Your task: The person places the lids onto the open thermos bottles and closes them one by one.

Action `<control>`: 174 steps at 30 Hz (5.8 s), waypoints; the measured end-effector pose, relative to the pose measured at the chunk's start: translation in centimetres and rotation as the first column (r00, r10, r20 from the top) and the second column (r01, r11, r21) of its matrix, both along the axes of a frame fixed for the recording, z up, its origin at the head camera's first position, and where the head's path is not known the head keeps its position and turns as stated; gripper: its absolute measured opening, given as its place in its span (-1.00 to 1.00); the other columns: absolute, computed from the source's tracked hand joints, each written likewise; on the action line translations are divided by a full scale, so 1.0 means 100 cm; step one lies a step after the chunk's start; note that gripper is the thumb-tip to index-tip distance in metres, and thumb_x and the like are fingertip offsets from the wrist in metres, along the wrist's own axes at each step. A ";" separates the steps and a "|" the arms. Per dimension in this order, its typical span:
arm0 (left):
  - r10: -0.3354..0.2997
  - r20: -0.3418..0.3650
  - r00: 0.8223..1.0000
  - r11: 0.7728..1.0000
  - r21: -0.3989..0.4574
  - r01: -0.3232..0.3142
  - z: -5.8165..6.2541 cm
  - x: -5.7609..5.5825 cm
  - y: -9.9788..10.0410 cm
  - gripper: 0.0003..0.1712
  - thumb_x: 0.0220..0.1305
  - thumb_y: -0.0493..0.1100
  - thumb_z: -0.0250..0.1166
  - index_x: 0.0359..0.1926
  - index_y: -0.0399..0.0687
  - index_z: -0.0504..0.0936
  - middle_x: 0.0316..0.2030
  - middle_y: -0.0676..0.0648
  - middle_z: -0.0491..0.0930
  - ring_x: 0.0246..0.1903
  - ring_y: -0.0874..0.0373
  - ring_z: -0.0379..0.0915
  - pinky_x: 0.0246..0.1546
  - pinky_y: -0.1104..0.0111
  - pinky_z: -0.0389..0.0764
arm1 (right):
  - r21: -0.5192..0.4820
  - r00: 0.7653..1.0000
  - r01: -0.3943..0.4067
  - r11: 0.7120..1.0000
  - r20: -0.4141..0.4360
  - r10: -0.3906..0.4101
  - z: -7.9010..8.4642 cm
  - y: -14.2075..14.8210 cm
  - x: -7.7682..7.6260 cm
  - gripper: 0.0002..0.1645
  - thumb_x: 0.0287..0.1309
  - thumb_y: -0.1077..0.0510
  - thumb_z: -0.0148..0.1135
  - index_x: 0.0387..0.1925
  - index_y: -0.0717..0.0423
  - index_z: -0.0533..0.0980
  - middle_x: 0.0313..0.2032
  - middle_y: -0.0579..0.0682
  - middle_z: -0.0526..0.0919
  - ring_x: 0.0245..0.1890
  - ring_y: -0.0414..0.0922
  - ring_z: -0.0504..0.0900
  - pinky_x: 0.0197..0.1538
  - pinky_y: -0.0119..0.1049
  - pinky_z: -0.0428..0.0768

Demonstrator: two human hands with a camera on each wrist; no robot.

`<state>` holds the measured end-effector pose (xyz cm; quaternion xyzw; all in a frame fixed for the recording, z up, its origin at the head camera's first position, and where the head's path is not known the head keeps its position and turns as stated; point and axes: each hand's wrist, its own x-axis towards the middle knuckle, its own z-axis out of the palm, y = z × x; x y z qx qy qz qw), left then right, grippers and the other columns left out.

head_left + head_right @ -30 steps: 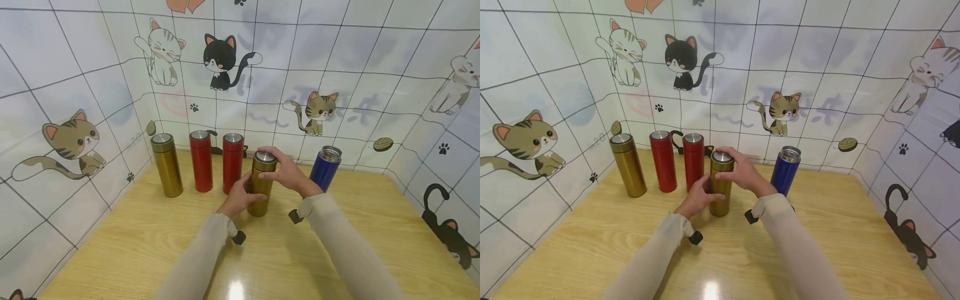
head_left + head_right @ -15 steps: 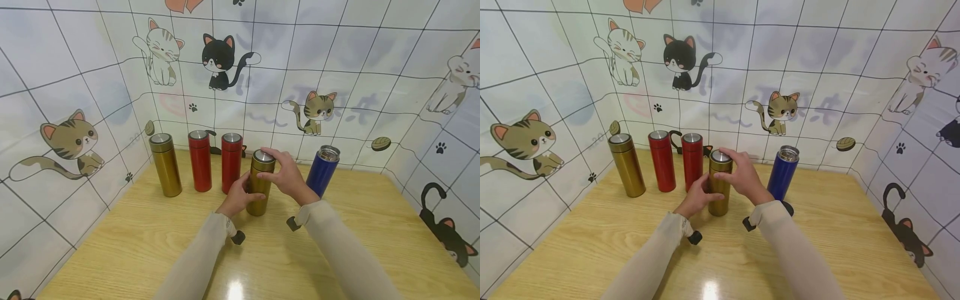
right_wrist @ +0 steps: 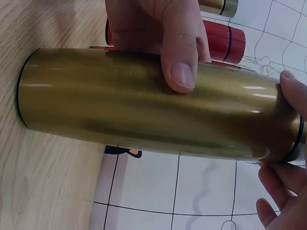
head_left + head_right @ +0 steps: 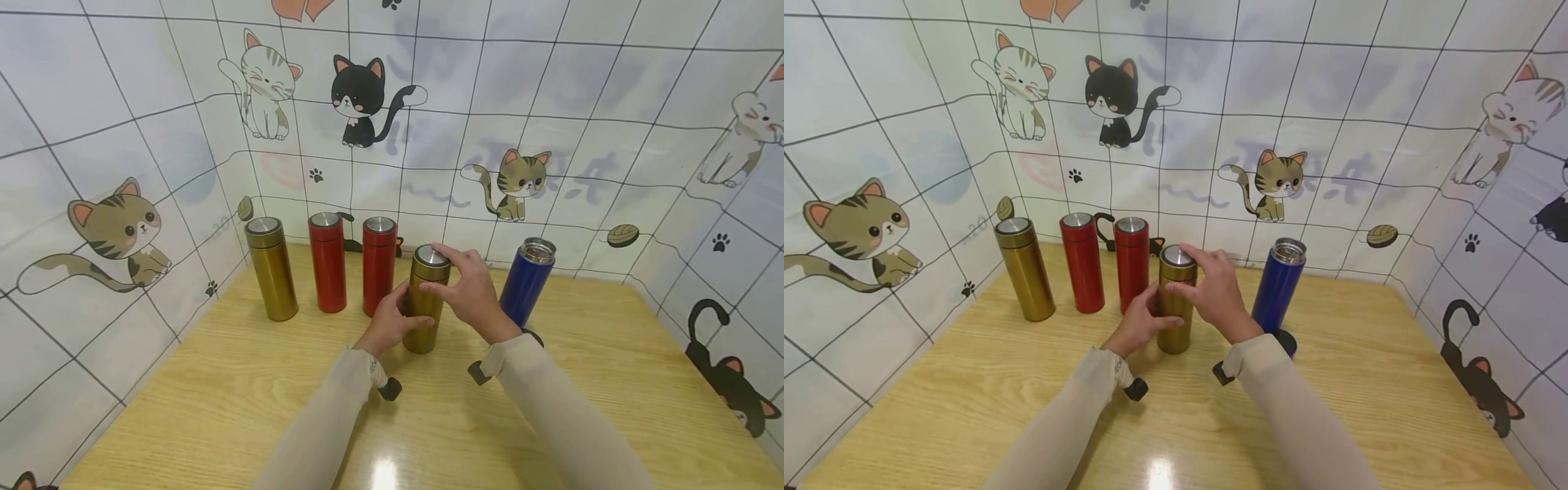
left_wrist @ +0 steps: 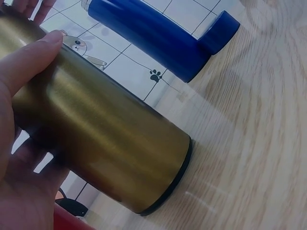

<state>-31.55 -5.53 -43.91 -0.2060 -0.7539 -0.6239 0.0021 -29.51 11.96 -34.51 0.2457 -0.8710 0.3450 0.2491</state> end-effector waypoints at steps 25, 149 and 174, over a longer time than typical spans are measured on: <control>0.018 -0.014 1.000 1.000 0.001 -0.018 -0.004 0.002 0.000 -0.04 0.04 -0.04 0.52 0.43 0.37 0.24 0.23 0.09 0.45 0.16 0.09 0.42 0.21 0.10 0.39 | -0.252 0.976 -0.157 0.955 0.105 0.188 -0.018 0.001 -0.004 -0.32 0.22 0.12 0.32 0.35 -0.01 0.33 0.28 0.04 0.37 0.30 0.02 0.29 0.31 0.15 0.22; 0.420 -0.296 0.858 0.856 0.444 -0.266 0.023 0.060 0.095 -0.46 0.08 -0.57 0.23 0.13 -0.38 0.36 0.03 -0.21 0.46 -0.02 -0.28 0.40 -0.03 0.17 0.49 | 0.354 0.946 0.146 0.924 0.224 -0.235 -0.092 0.158 0.010 -0.51 0.13 -0.03 0.38 -0.02 0.22 0.57 -0.09 0.26 0.60 -0.06 0.23 0.51 -0.03 0.19 0.48; 0.107 -0.163 0.981 0.989 0.122 -0.087 -0.010 0.015 0.125 0.04 0.05 -0.13 0.52 0.45 0.40 0.12 0.36 0.16 0.21 0.29 0.13 0.19 0.20 0.17 0.37 | 0.389 0.854 -0.109 0.915 0.508 -0.114 -0.079 0.178 0.008 -0.32 0.05 0.19 0.44 0.18 0.35 0.40 0.06 0.45 0.45 0.08 0.36 0.44 0.10 0.28 0.39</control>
